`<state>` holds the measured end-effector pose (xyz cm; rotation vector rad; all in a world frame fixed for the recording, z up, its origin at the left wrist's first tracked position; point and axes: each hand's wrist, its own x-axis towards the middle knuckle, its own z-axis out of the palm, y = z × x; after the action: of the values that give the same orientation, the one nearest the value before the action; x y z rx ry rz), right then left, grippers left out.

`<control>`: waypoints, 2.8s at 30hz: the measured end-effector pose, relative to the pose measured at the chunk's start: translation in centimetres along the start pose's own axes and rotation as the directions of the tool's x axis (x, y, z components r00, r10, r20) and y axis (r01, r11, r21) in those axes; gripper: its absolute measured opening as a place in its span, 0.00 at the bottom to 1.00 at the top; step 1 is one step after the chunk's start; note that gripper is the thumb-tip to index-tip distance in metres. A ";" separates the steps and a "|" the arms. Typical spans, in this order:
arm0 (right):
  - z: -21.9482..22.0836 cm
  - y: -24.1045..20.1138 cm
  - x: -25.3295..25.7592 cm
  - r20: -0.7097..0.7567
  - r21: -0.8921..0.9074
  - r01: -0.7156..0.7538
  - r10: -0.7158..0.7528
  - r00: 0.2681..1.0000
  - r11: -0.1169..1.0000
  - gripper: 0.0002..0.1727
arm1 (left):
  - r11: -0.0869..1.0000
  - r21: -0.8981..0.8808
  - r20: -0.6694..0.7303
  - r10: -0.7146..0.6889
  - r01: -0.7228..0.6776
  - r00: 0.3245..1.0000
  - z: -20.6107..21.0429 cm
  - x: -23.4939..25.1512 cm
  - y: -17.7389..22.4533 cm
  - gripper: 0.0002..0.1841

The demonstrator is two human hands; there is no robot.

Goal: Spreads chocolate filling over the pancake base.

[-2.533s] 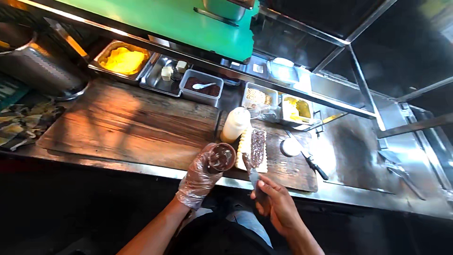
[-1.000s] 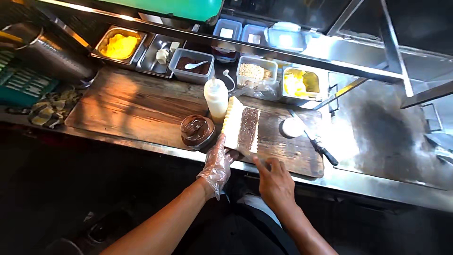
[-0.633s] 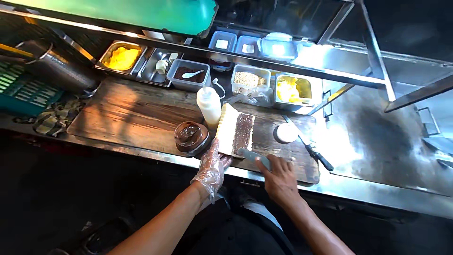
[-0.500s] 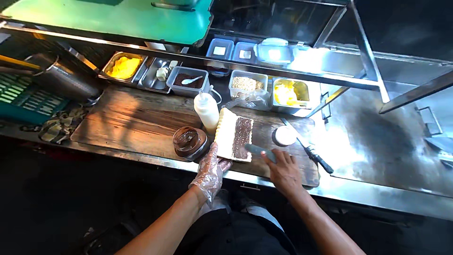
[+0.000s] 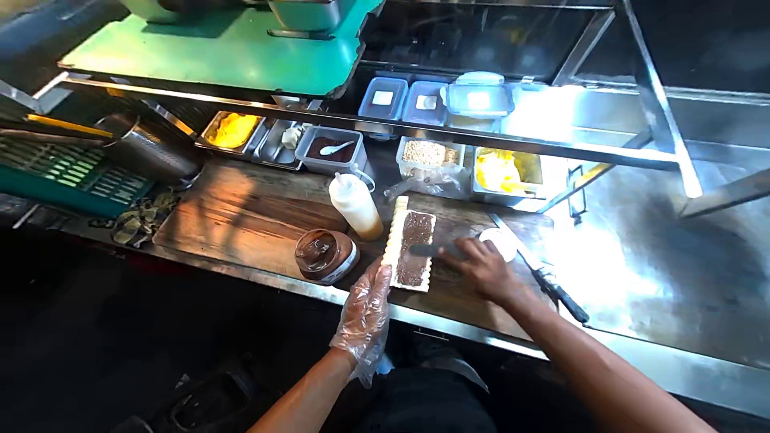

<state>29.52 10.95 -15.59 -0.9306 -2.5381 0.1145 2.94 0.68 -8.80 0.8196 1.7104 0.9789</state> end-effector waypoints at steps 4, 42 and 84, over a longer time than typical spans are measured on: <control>0.7 3.8 1.8 -0.012 -0.005 0.072 -0.072 0.997 0.997 0.26 | 0.999 0.031 -0.022 0.042 -0.041 0.999 0.2 0.0 0.0 0.26; 1.3 6.0 5.8 0.053 -0.026 -0.076 0.077 0.996 0.997 0.24 | 0.994 0.095 -0.034 0.048 -0.044 0.998 -0.3 0.0 0.0 0.24; -2.8 -20.2 2.3 0.166 -0.135 -0.868 0.874 0.456 0.478 0.23 | 0.817 -0.378 0.359 -0.305 0.436 0.882 -3.6 4.0 1.1 0.26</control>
<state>17.05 -3.34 -7.79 -2.2781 -1.9168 0.5067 -1.66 3.78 -8.71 0.2774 1.2566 0.8810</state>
